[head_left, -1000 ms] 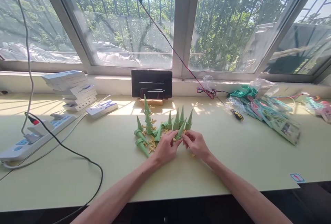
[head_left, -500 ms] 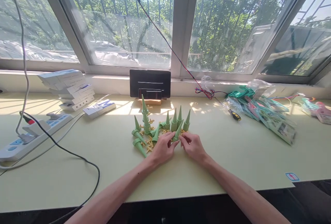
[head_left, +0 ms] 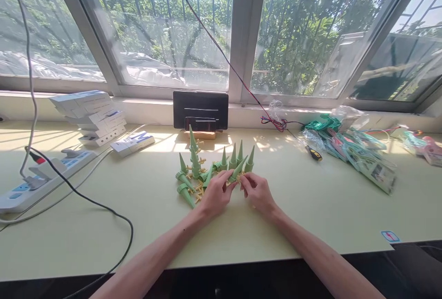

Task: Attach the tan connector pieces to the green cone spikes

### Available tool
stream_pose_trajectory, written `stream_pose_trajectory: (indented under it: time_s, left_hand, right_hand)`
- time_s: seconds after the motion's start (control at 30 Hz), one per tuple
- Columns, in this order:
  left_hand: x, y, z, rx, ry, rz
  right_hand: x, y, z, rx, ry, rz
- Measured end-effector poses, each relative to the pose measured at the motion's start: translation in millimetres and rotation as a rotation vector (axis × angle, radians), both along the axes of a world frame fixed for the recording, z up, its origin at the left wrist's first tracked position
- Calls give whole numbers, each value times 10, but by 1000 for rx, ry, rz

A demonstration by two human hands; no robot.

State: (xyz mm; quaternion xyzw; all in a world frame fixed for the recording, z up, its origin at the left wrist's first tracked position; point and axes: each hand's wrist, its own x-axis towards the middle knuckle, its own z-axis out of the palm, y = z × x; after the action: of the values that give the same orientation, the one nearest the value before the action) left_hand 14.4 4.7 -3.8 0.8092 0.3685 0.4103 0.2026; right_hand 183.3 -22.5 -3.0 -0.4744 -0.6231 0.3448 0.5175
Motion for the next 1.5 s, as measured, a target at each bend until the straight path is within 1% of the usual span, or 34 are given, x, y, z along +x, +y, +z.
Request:
stream_pose_trajectory:
  time_s: [0.17,0.37,0.53,0.7,0.8,1.0,1.13,1.33,1.5]
  left_hand:
    - [-4,3,2,15,16,-32]
    - [-14,-4,-8,-31,43,-68]
    - [-19,-7,-30,-65,24,-89]
    - [-15,1,-60,-60,4,-90]
    - [-9,-3,-53,-55,9,-93]
    - [-8,-19,-12,-74,27,-111]
    - [-12,-17,-18,-77,45,-106]
    - [-17,-9,-40,-100,16,-121]
    - [-16,-14,-24,-101,0,-139]
  right_hand:
    - [14,14,-27,10,-36,-1]
    - [13,13,-38,7,-30,6]
    - [15,15,-17,-29,40,33]
    - [17,15,19,-77,125,73]
    - [14,8,25,-70,142,74]
    - [8,-21,6,-27,63,31]
    - [7,-21,-15,-12,14,16]
    - [11,9,-60,-7,33,11]
    - [9,19,-54,-55,101,50]
